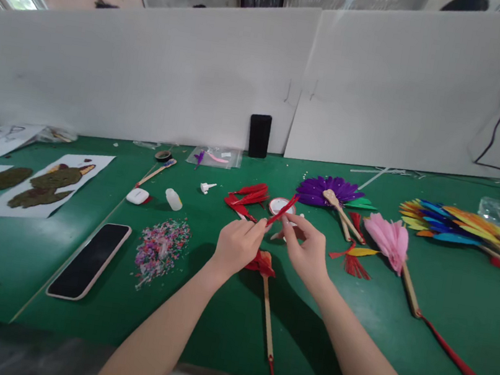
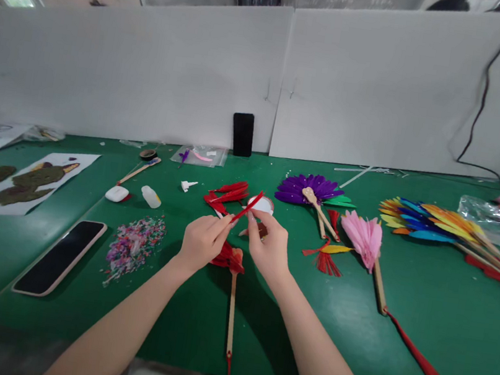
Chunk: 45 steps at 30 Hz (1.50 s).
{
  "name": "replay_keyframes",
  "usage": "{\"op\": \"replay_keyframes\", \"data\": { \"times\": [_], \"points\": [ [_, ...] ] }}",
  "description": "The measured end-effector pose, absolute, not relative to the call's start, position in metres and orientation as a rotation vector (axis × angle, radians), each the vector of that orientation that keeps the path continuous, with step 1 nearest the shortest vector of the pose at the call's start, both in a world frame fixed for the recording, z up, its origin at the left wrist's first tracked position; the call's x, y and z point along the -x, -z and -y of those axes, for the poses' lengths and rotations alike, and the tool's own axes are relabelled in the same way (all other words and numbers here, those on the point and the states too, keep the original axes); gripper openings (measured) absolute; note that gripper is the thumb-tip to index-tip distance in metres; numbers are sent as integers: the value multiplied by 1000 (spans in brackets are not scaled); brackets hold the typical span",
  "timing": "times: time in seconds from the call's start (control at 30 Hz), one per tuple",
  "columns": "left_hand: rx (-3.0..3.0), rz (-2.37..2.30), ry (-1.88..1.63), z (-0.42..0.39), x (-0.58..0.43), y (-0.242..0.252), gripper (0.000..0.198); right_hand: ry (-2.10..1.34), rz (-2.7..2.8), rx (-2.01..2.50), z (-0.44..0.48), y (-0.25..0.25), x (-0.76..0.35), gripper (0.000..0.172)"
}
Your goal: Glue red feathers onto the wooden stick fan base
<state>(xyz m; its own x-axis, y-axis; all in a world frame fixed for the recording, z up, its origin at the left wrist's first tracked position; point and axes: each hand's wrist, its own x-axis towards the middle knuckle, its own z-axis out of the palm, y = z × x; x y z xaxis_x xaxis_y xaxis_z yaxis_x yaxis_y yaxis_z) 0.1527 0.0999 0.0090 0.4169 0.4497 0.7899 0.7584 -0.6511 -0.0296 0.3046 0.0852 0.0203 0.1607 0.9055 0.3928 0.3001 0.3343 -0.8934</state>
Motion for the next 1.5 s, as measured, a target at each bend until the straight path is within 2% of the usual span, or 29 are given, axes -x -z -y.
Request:
{"op": "replay_keyframes", "data": {
  "times": [0.27, 0.83, 1.17, 1.37, 1.5],
  "points": [
    [2422, 1173, 1124, -99, -153, -6, 27, -532, 1448, 1259, -85, -17, -307, 24],
    [2610, 1794, 1821, -93, -160, -16, 29, -470, 1501, 1267, -86, -13, -308, 22],
    [2504, 1920, 1921, -96, -161, -16, 31, -347, 1628, 1247, -85, -8, -309, 21],
    [2189, 1980, 2115, -98, -141, -41, 29, -300, 1630, 1165, -74, -30, -311, 17],
    [2316, 2004, 2300, -59, -134, -68, 31, -409, 1609, 1137, -44, -51, -318, 17]
  ]
}}
